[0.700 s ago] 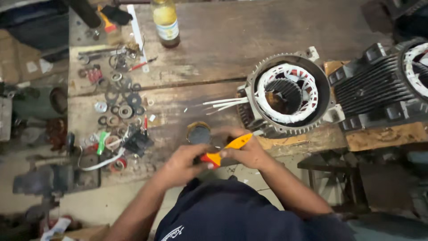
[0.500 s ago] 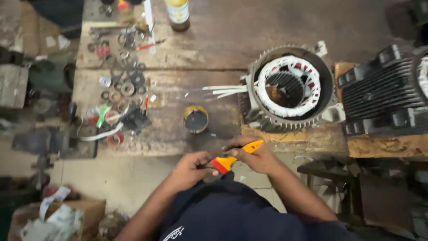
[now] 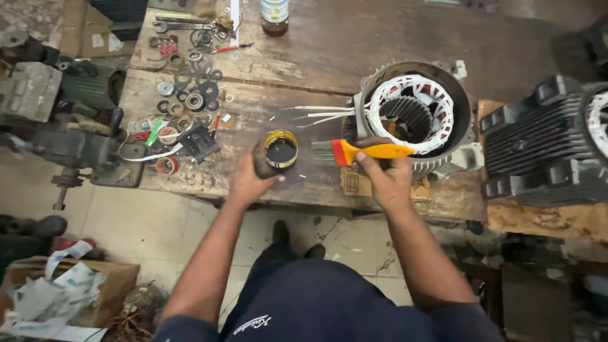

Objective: The person pours liquid from a bottle into a small open can, then dips a paintbrush into the can and brushes the dark liquid onto the copper windings of an electric motor stator, working around the winding repeatedly.

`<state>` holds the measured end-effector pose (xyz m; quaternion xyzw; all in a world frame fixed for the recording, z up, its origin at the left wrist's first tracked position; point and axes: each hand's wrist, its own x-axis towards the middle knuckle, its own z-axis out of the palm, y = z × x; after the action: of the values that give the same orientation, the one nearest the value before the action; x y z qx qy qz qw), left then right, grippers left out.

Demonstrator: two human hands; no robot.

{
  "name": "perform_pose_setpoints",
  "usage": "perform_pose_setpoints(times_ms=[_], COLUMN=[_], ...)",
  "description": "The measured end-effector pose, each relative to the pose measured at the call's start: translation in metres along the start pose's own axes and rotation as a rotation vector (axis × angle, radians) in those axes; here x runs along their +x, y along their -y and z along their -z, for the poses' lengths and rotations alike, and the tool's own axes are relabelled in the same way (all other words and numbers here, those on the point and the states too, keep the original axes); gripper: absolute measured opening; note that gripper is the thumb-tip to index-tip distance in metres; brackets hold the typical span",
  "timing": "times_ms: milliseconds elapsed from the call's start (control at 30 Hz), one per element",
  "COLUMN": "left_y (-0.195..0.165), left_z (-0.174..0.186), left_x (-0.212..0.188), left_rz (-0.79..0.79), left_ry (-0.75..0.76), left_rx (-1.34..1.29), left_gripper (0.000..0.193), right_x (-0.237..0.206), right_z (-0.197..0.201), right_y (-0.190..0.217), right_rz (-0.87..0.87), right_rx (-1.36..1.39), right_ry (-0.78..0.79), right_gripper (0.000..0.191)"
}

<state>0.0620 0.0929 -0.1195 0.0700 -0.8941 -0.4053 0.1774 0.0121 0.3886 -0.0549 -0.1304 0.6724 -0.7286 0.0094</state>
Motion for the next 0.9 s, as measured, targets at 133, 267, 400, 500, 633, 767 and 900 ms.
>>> perform_pose_setpoints(times_ms=[133, 267, 400, 500, 633, 767, 900], left_y=[0.008, 0.03, 0.053, 0.07, 0.085, 0.084, 0.054], left_z=[-0.003, 0.001, 0.002, 0.0, -0.002, -0.003, 0.002], left_x=[0.022, 0.041, 0.061, 0.074, 0.078, 0.077, 0.079], left_rz=[0.094, 0.003, -0.068, -0.06, -0.036, 0.003, -0.025], left_ry=[0.081, 0.051, 0.02, 0.053, 0.059, 0.076, 0.108], left_rx=[-0.185, -0.103, -0.084, -0.143, -0.22, -0.212, -0.215], left_gripper=[0.105, 0.098, 0.106, 0.1, 0.093, 0.101, 0.102], right_x=[0.012, 0.026, 0.034, 0.039, 0.049, 0.063, 0.082], right_z=[-0.004, -0.005, -0.014, -0.022, -0.029, -0.029, -0.025], right_y=[0.007, 0.005, 0.004, 0.005, 0.008, 0.018, 0.035], right_rz=[0.071, 0.07, 0.085, 0.071, 0.068, 0.077, 0.11], right_rx=[-0.03, 0.002, -0.03, -0.032, -0.044, 0.008, 0.082], right_ry=[-0.056, -0.08, -0.112, -0.164, -0.239, -0.249, -0.173], right_gripper=[0.019, 0.016, 0.015, 0.016, 0.016, 0.017, 0.018])
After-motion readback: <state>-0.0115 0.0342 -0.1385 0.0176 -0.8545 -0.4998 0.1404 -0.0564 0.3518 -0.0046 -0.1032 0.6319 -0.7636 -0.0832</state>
